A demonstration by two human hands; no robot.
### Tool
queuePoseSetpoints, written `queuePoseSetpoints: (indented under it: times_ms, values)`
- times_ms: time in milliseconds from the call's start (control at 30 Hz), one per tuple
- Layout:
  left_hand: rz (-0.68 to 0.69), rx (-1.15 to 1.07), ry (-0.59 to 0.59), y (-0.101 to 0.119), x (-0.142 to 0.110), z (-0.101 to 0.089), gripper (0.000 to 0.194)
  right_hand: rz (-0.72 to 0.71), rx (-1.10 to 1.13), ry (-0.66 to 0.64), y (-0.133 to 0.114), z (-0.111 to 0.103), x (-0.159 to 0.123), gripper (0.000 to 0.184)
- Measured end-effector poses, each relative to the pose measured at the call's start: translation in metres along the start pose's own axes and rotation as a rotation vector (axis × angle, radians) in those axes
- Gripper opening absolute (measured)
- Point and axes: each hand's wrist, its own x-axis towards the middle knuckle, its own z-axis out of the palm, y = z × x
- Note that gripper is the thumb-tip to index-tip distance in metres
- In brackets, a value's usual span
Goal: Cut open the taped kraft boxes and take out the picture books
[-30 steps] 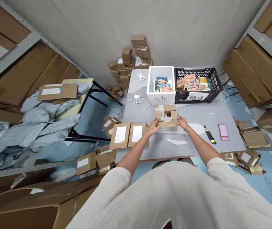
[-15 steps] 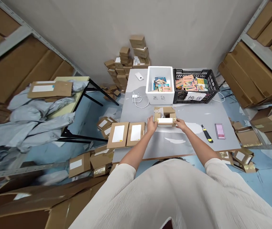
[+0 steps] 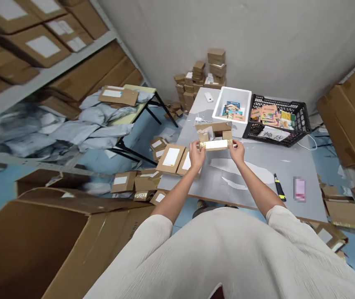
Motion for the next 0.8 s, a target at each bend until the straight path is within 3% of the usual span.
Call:
queuePoseSetpoints:
  times_ms: [167, 367, 500, 633, 700, 800]
  values:
    - [-0.081, 0.055, 0.148, -0.037, -0.007, -0.083, 0.036, -0.083, -0.019, -0.194, -0.062, 0.078, -0.013, 0.051]
    - [-0.228, 0.132, 0.313, -0.114, -0.028, -0.186, 0.038, -0.144, 0.062, -0.367, -0.131, 0.201, -0.060, 0.050]
    - [-0.312, 0.092, 0.388, -0.164, -0.041, -0.239, 0.051, -0.137, 0.191, -0.586, -0.167, 0.273, -0.081, 0.063]
    - [-0.366, 0.074, 0.344, -0.198, -0.047, -0.259, 0.067, -0.091, 0.247, -0.664, -0.175, 0.309, -0.087, 0.068]
    - [-0.352, 0.078, 0.289, -0.207, -0.047, -0.255, 0.064, -0.090, 0.197, -0.632, -0.164, 0.309, -0.086, 0.062]
    - [-0.273, 0.060, 0.173, -0.210, -0.043, -0.238, 0.056, -0.064, 0.072, -0.562, -0.138, 0.292, -0.077, 0.058]
